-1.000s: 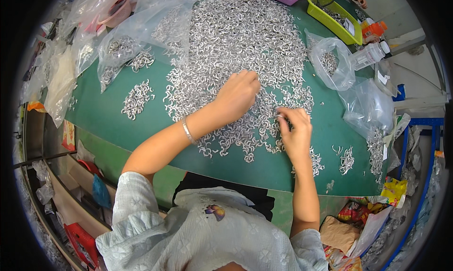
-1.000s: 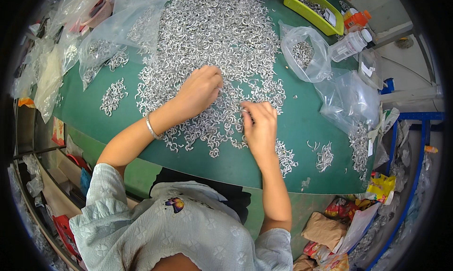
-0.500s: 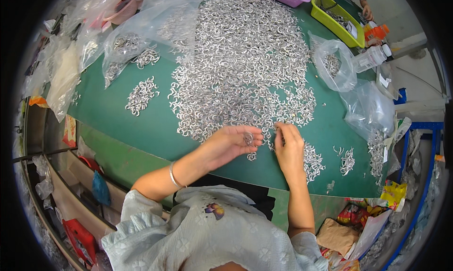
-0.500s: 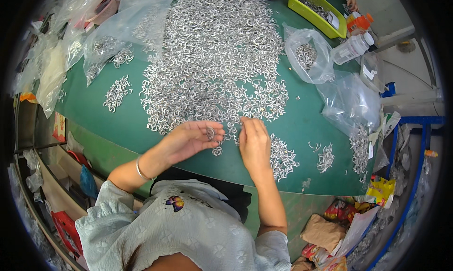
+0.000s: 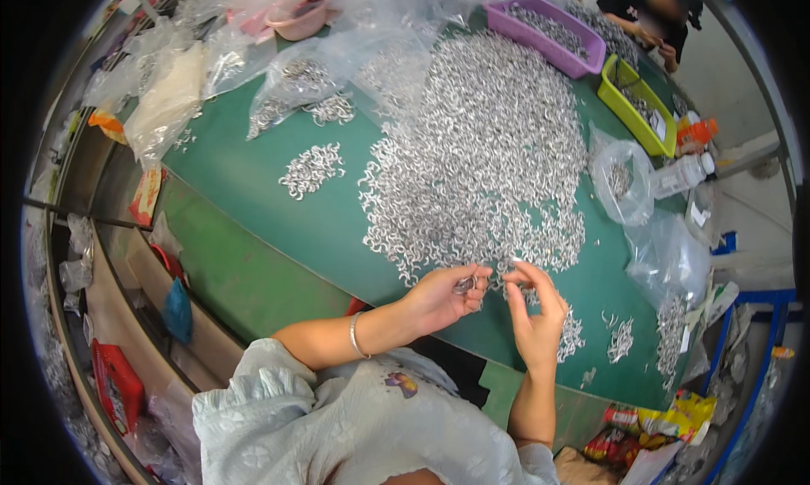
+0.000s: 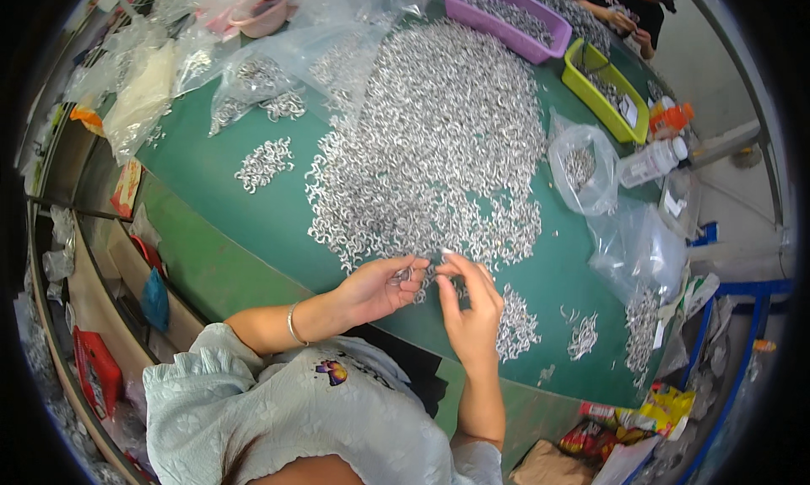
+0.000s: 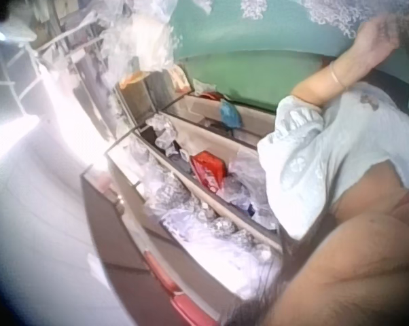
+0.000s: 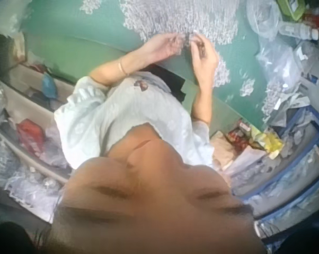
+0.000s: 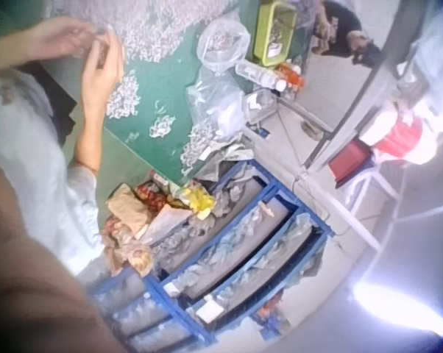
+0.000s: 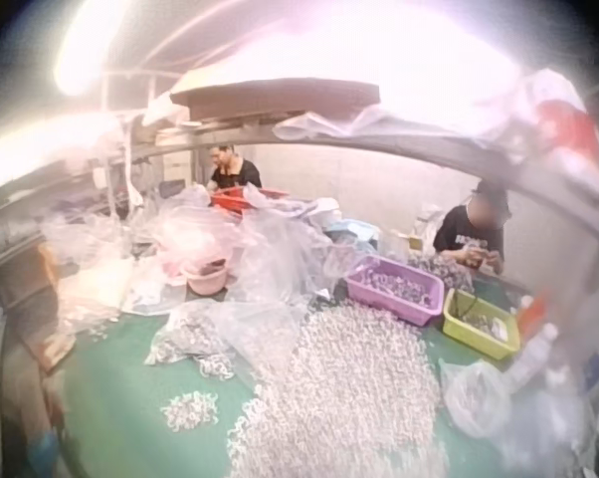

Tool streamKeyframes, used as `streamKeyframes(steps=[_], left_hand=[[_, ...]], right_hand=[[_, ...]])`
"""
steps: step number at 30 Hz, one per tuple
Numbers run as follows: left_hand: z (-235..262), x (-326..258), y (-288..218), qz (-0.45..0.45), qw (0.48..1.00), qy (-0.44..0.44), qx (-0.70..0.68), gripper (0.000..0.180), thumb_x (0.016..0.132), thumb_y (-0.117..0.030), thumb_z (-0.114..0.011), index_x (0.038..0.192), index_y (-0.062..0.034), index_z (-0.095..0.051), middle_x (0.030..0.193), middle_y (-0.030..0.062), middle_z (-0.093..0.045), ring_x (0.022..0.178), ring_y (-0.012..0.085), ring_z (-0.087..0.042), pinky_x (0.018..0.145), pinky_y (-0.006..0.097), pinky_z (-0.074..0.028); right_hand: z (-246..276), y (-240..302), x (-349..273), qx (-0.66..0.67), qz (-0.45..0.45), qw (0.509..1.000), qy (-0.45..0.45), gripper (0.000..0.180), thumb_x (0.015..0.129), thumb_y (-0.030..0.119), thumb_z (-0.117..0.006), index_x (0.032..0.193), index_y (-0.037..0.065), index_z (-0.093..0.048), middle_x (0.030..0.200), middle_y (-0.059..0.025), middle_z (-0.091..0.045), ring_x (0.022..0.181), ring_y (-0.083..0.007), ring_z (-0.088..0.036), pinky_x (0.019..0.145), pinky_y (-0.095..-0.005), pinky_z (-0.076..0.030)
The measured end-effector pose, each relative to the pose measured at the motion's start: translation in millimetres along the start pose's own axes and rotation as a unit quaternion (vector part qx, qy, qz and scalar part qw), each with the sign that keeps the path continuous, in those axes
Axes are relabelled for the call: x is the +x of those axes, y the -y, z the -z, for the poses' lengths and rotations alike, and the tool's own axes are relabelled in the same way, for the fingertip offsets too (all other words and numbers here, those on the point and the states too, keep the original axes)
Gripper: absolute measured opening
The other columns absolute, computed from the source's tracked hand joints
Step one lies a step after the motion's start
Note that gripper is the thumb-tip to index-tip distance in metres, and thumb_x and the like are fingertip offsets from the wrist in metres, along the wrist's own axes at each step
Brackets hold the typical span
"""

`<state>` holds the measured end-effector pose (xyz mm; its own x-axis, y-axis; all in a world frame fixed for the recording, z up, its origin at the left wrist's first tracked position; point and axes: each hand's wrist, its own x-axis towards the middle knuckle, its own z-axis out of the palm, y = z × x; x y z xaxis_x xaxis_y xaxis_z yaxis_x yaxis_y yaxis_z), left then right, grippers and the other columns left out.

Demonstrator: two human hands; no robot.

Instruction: The person picks up small metal hooks from a pile on a green table, counts them into smaller groups, and places them into plastic bags.

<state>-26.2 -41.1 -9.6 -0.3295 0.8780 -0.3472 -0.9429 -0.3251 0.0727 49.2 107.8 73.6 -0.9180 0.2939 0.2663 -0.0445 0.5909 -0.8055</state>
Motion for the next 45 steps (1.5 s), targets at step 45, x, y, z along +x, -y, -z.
streamKeyframes(steps=[45], left_hand=[[-144, -53, -98, -0.414, 0.788, 0.107, 0.443, 0.023, 0.092, -0.010, -0.053, 0.112, 0.0017, -0.054, 0.103, 0.0102, -0.058, 0.094, 0.0202, -0.057, 0.084, 0.034, -0.047]], right_hand=[[-26, -42, 30, 0.139, -0.080, 0.982, 0.100, 0.018, 0.089, 0.003, -0.059, 0.106, -0.003, -0.064, 0.086, -0.0064, -0.068, 0.076, -0.0109, -0.059, 0.071, -0.0247, -0.047]])
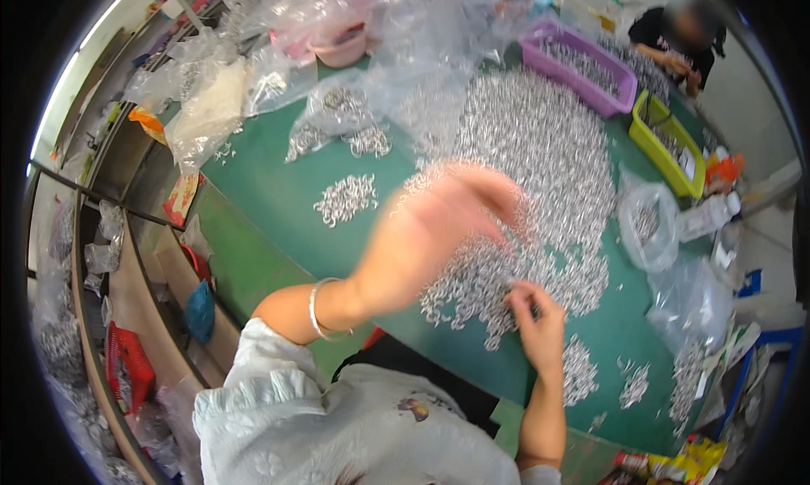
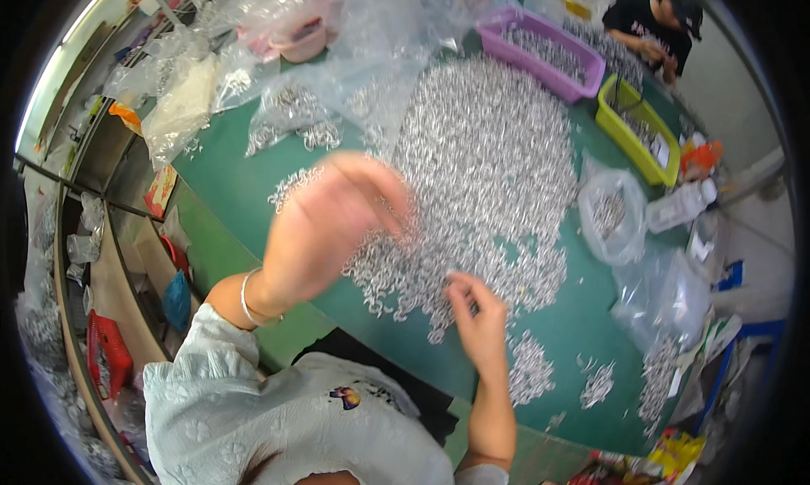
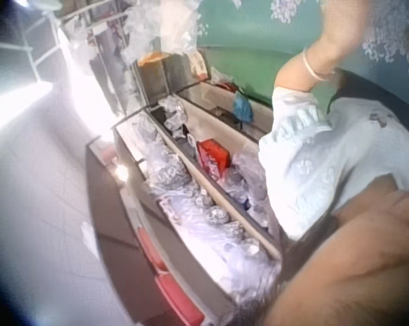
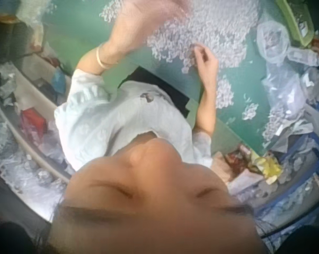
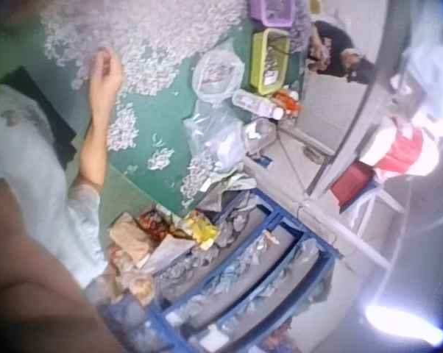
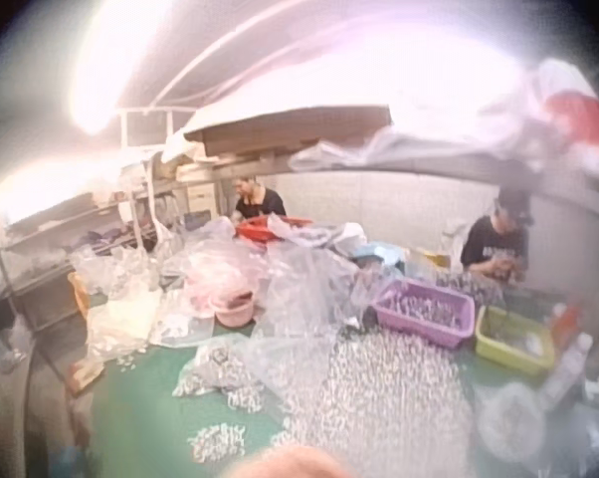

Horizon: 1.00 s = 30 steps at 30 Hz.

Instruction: The person picks up small metal hooks from a pile on a green table, counts them into smaller groups, and places them into plastic bags.

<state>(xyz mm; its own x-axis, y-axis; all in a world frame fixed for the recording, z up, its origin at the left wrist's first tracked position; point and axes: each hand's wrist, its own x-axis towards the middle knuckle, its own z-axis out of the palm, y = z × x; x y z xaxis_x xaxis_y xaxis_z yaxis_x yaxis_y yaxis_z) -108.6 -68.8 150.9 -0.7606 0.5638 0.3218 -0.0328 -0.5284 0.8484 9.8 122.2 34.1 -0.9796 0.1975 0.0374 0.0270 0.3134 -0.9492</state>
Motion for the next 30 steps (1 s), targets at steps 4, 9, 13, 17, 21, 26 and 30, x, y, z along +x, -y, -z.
streamKeyframes(steps=[4, 9, 13, 17, 21, 26, 30], left_hand=[[-102, -31, 0, -0.226, 0.866, 0.366, 0.256, 0.024, 0.082, -0.020, -0.053, 0.100, -0.0055, -0.061, 0.106, 0.0085, -0.060, 0.093, 0.0286, -0.058, 0.077, 0.034, -0.044], [-137, -53, 8, -0.346, 0.841, 0.335, 0.246, 0.021, 0.083, -0.026, -0.053, 0.088, -0.0063, -0.058, 0.081, 0.0035, -0.051, 0.082, 0.0174, -0.050, 0.071, 0.032, -0.040], [-132, -60, 11, -0.350, 0.876, 0.304, 0.135, 0.023, 0.086, -0.025, -0.052, 0.090, -0.0035, -0.059, 0.082, 0.0042, -0.052, 0.082, 0.0171, -0.051, 0.069, 0.031, -0.040], [-122, -65, 16, -0.492, 0.812, 0.193, 0.247, 0.037, 0.088, -0.027, -0.055, 0.114, 0.0005, -0.056, 0.106, 0.0074, -0.056, 0.102, 0.0181, -0.051, 0.078, 0.037, -0.045], [-67, -63, 11, -0.511, 0.734, 0.258, 0.365, 0.044, 0.085, -0.018, -0.063, 0.124, -0.0011, -0.052, 0.134, 0.0117, -0.049, 0.118, 0.0288, -0.047, 0.091, 0.041, -0.046], [14, -88, 47, -0.134, 0.826, 0.302, 0.457, 0.032, 0.075, -0.006, -0.064, 0.107, -0.0030, -0.062, 0.115, 0.0103, -0.061, 0.103, 0.0274, -0.057, 0.087, 0.040, -0.043], [41, -126, 94, -0.040, 0.772, 0.290, 0.565, 0.038, 0.070, 0.001, -0.064, 0.108, -0.0037, -0.062, 0.120, 0.0096, -0.057, 0.108, 0.0257, -0.053, 0.090, 0.043, -0.039]], right_hand=[[2, -17, 3, 0.035, -0.009, 0.994, -0.101, 0.018, 0.088, -0.001, -0.058, 0.104, -0.003, -0.065, 0.079, -0.0055, -0.066, 0.073, -0.0077, -0.058, 0.066, -0.0231, -0.046], [-2, -22, 6, -0.030, 0.028, 0.993, -0.113, 0.018, 0.088, -0.001, -0.058, 0.105, -0.001, -0.065, 0.082, -0.0085, -0.067, 0.074, -0.0119, -0.062, 0.068, -0.0244, -0.047], [2, -12, 0, -0.095, 0.057, 0.990, -0.085, 0.017, 0.087, 0.000, -0.060, 0.104, -0.002, -0.064, 0.084, -0.0119, -0.067, 0.074, -0.0165, -0.063, 0.067, -0.0275, -0.048], [-3, 3, -1, -0.221, 0.102, 0.970, -0.028, 0.022, 0.083, 0.001, -0.064, 0.104, -0.001, -0.063, 0.088, -0.0127, -0.064, 0.084, -0.0273, -0.060, 0.078, -0.0357, -0.046], [-1, 9, -13, -0.278, 0.131, 0.951, -0.035, 0.026, 0.081, 0.005, -0.066, 0.107, 0.001, -0.062, 0.095, -0.0132, -0.063, 0.090, -0.0308, -0.057, 0.084, -0.0383, -0.042], [1, 11, -30, -0.322, 0.095, 0.941, -0.048, 0.026, 0.082, 0.007, -0.067, 0.107, 0.001, -0.062, 0.103, -0.0127, -0.061, 0.100, -0.0302, -0.055, 0.084, -0.0386, -0.041], [-10, 5, -12, -0.304, 0.100, 0.945, -0.074, 0.027, 0.080, 0.006, -0.068, 0.105, 0.002, -0.062, 0.102, -0.0112, -0.060, 0.097, -0.0293, -0.054, 0.083, -0.0392, -0.040]])
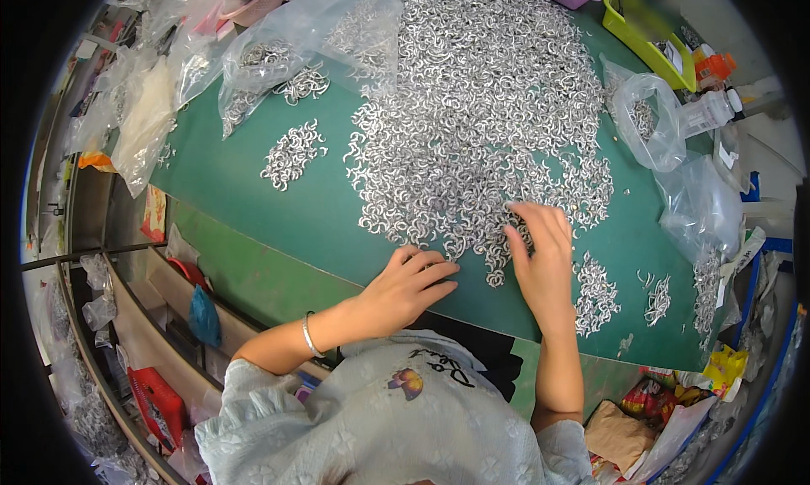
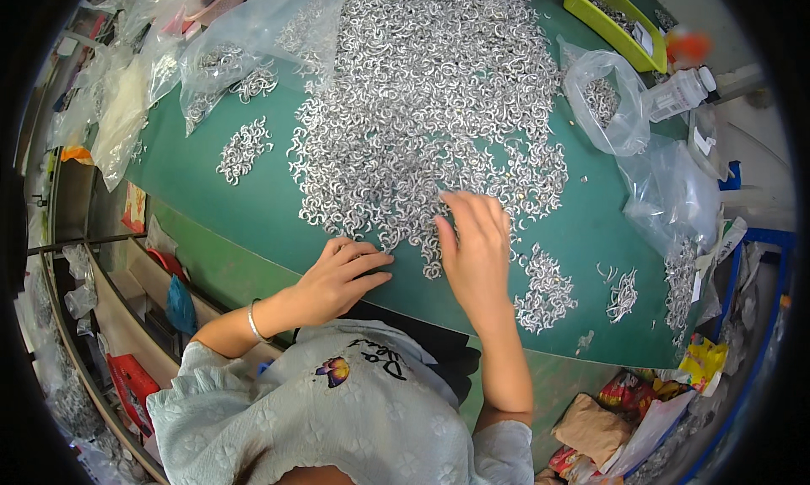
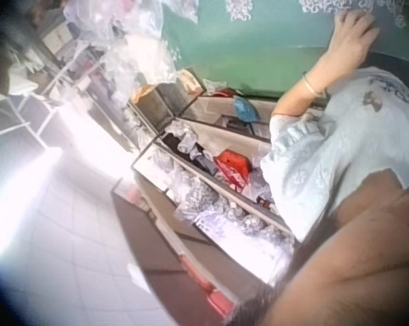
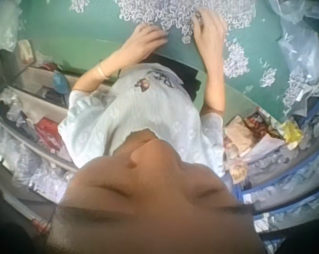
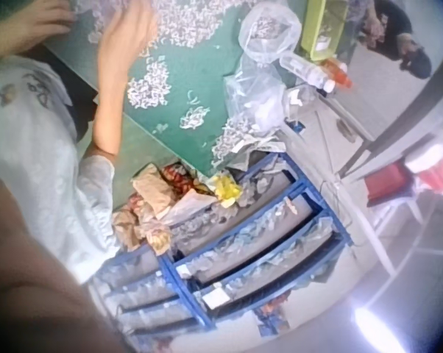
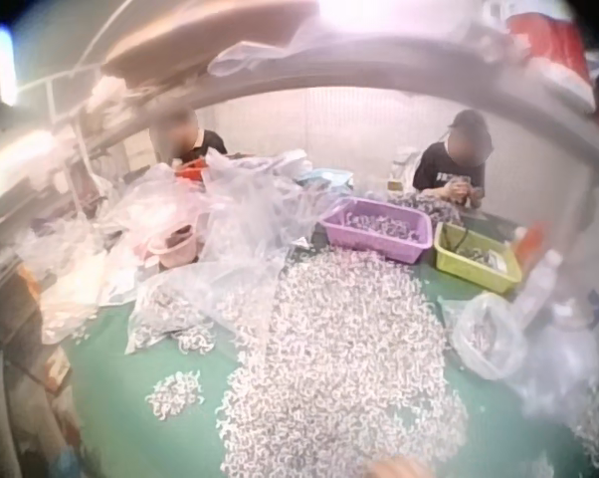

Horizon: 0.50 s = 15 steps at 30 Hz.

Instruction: The person picks up small metal hooks from a pile on a green table, counts them into smaller groups, and places them into plastic bags.

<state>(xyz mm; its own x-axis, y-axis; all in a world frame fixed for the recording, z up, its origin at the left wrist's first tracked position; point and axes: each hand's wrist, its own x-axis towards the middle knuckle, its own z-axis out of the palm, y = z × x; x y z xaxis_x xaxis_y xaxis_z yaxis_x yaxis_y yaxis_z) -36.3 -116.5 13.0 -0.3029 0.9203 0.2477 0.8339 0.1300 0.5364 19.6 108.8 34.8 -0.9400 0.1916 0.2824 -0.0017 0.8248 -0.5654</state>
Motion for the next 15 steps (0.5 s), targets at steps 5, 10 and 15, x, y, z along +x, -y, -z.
streamKeyframes(steps=[5, 10, 15], left_hand=[[-3, 6, 15, 0.021, 0.999, -0.022, 0.040, 0.037, 0.069, 0.002, -0.063, 0.105, -0.0040, -0.063, 0.119, 0.0088, -0.057, 0.109, 0.0251, -0.052, 0.087, 0.041, -0.036], [19, 32, 25, 0.060, 0.995, -0.077, 0.010, 0.033, 0.072, 0.002, -0.063, 0.104, -0.0052, -0.063, 0.108, 0.0084, -0.058, 0.099, 0.0251, -0.054, 0.083, 0.037, -0.036], [15, 88, 49, 0.025, 0.995, -0.055, 0.078, 0.030, 0.075, 0.002, -0.059, 0.103, -0.0051, -0.062, 0.101, 0.0065, -0.056, 0.094, 0.0229, -0.052, 0.081, 0.036, -0.035]], right_hand=[[-31, -2, 27, -0.057, 0.056, 0.997, 0.004, 0.023, 0.078, 0.006, -0.068, 0.100, 0.003, -0.062, 0.104, -0.0093, -0.059, 0.095, -0.0262, -0.053, 0.082, -0.0376, -0.038], [-14, -13, 28, -0.036, 0.054, 0.997, -0.033, 0.012, 0.080, 0.002, -0.066, 0.091, 0.002, -0.064, 0.083, -0.0069, -0.061, 0.082, -0.0226, -0.056, 0.081, -0.0356, -0.039], [5, -20, 13, 0.482, -0.248, 0.838, -0.055, 0.014, 0.092, 0.001, -0.058, 0.104, -0.002, -0.063, 0.092, -0.0056, -0.066, 0.081, -0.0105, -0.059, 0.074, -0.0230, -0.046]])
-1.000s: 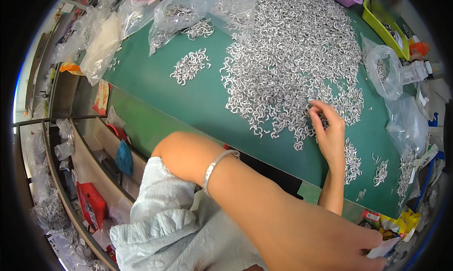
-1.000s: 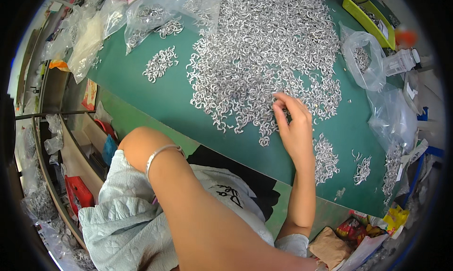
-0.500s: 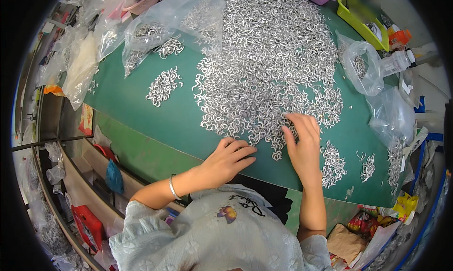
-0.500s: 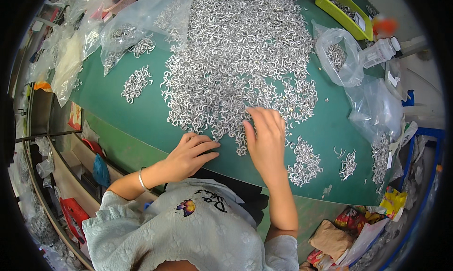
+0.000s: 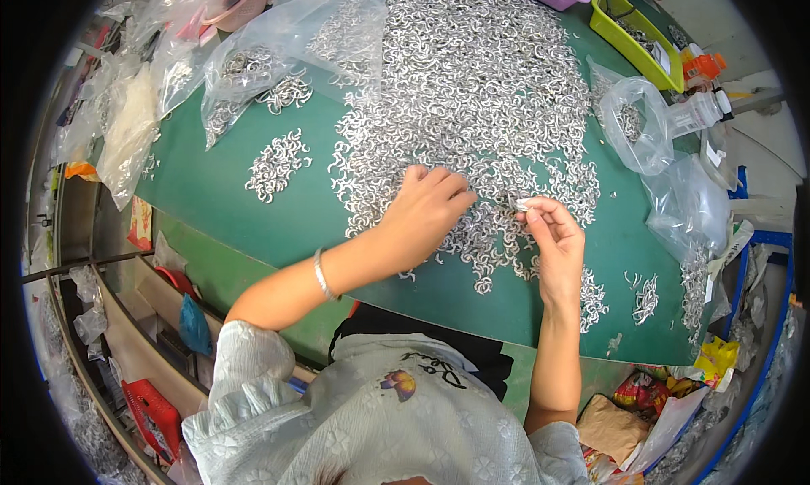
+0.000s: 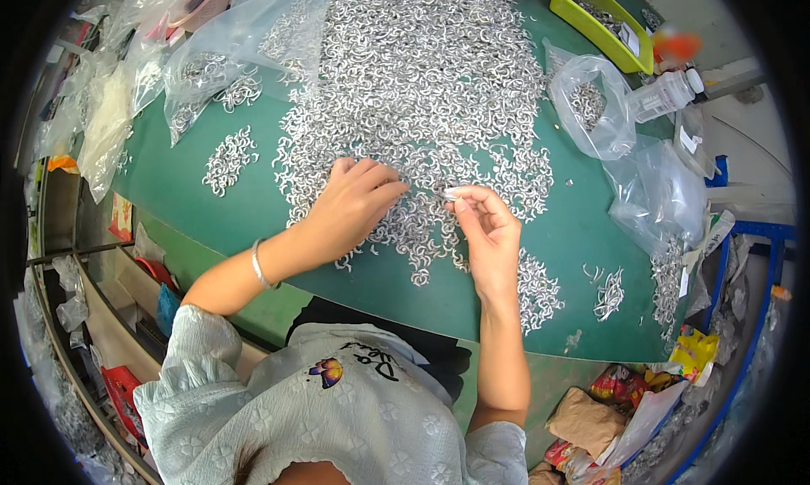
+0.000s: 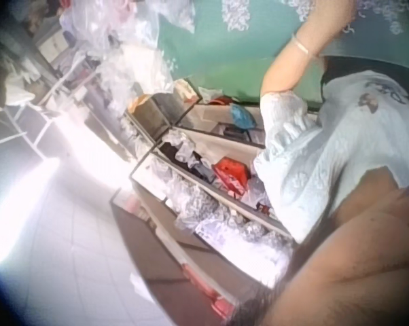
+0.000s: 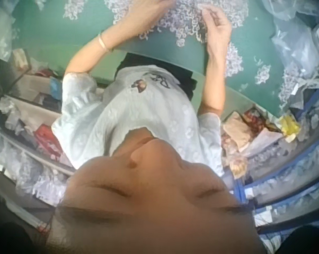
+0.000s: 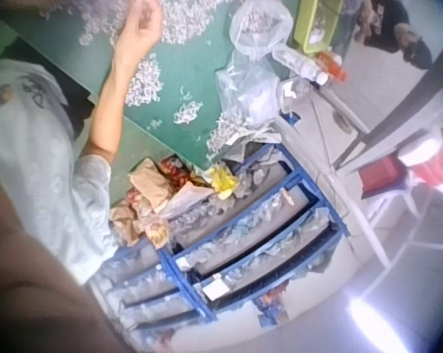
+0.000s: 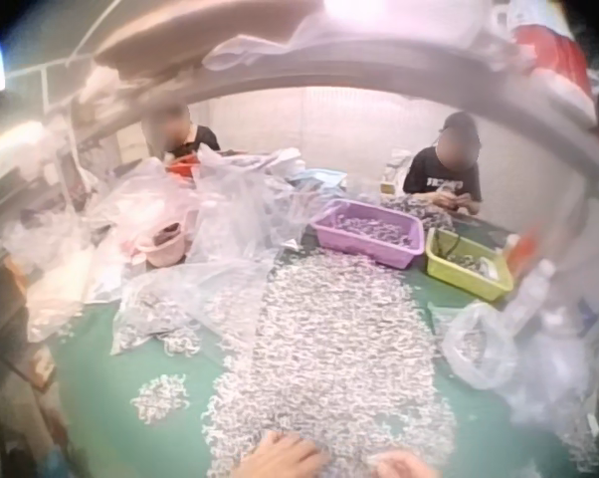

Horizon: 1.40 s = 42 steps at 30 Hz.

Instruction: The person picks up small metal hooks from a pile on a green table, counts them into smaller groups, and places them into plastic bags.

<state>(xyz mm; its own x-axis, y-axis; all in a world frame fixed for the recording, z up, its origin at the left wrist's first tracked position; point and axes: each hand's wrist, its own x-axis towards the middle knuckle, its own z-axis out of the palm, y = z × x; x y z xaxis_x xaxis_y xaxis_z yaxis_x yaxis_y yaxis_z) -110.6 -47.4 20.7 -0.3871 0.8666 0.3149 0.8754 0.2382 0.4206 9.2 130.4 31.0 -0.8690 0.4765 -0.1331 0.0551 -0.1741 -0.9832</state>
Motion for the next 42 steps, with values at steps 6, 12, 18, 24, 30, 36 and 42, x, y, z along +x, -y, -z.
streamKeyframes(steps=[6, 12, 18, 24, 30, 36, 42], left_hand=[[-5, 14, 5, -0.021, 0.993, 0.083, 0.077, 0.026, 0.073, 0.002, -0.056, 0.098, -0.0038, -0.062, 0.098, 0.0069, -0.054, 0.092, 0.0226, -0.051, 0.079, 0.036, -0.034], [5, 21, 11, -0.074, 0.987, 0.120, 0.072, 0.022, 0.069, 0.004, -0.058, 0.090, -0.0014, -0.059, 0.092, 0.0082, -0.051, 0.090, 0.0231, -0.050, 0.075, 0.033, -0.035], [2, 18, 13, -0.058, 0.992, 0.094, 0.056, 0.013, 0.075, 0.001, -0.060, 0.088, -0.0029, -0.059, 0.090, 0.0081, -0.051, 0.089, 0.0232, -0.050, 0.076, 0.034, -0.035], [0, 10, 17, 0.003, 0.999, 0.037, -0.010, 0.009, 0.082, -0.003, -0.063, 0.090, -0.0046, -0.060, 0.091, 0.0087, -0.057, 0.088, 0.0259, -0.054, 0.078, 0.036, -0.037], [0, 13, -6, 0.050, 0.977, -0.028, -0.206, 0.023, 0.081, -0.005, -0.069, 0.103, -0.0016, -0.062, 0.094, 0.0082, -0.063, 0.087, 0.0224, -0.061, 0.075, 0.034, -0.047], [-19, 4, -40, 0.217, 0.864, 0.044, -0.452, 0.018, 0.084, -0.007, -0.069, 0.100, 0.0011, -0.065, 0.078, 0.0036, -0.065, 0.067, 0.0071, -0.059, 0.059, 0.022, -0.048], [-20, -14, -54, 0.141, 0.950, -0.085, -0.264, 0.012, 0.082, -0.006, -0.071, 0.092, -0.0013, -0.068, 0.071, 0.0109, -0.064, 0.055, 0.0171, -0.060, 0.051, 0.028, -0.047]], right_hand=[[19, -10, -13, 0.239, -0.101, 0.964, 0.053, 0.015, 0.093, 0.004, -0.056, 0.106, 0.000, -0.061, 0.093, -0.0096, -0.067, 0.082, -0.0134, -0.060, 0.072, -0.0253, -0.047], [25, -13, -17, 0.233, -0.086, 0.968, 0.031, 0.016, 0.091, 0.000, -0.057, 0.106, 0.001, -0.058, 0.093, -0.0094, -0.066, 0.082, -0.0139, -0.062, 0.071, -0.0245, -0.047], [18, -17, -23, 0.062, 0.044, 0.996, -0.045, 0.021, 0.087, -0.007, -0.061, 0.106, 0.000, -0.057, 0.093, -0.0062, -0.066, 0.087, -0.0121, -0.064, 0.069, -0.0202, -0.045], [22, -21, -23, -0.048, 0.087, 0.994, -0.050, 0.020, 0.086, -0.008, -0.060, 0.105, -0.001, -0.058, 0.093, -0.0055, -0.066, 0.086, -0.0093, -0.063, 0.066, -0.0186, -0.042], [15, -14, -27, -0.019, 0.042, 0.998, -0.033, 0.019, 0.086, -0.006, -0.062, 0.104, -0.001, -0.059, 0.093, -0.0046, -0.067, 0.084, -0.0070, -0.061, 0.067, -0.0184, -0.041], [-5, -8, -37, -0.103, 0.063, 0.992, -0.023, 0.019, 0.080, -0.007, -0.065, 0.096, 0.001, -0.059, 0.088, -0.0025, -0.063, 0.078, -0.0075, -0.057, 0.069, -0.0207, -0.042], [-19, -9, -49, -0.248, 0.139, 0.957, -0.058, 0.019, 0.074, -0.007, -0.065, 0.090, 0.001, -0.057, 0.080, -0.0056, -0.059, 0.074, -0.0125, -0.056, 0.068, -0.0260, -0.046]])
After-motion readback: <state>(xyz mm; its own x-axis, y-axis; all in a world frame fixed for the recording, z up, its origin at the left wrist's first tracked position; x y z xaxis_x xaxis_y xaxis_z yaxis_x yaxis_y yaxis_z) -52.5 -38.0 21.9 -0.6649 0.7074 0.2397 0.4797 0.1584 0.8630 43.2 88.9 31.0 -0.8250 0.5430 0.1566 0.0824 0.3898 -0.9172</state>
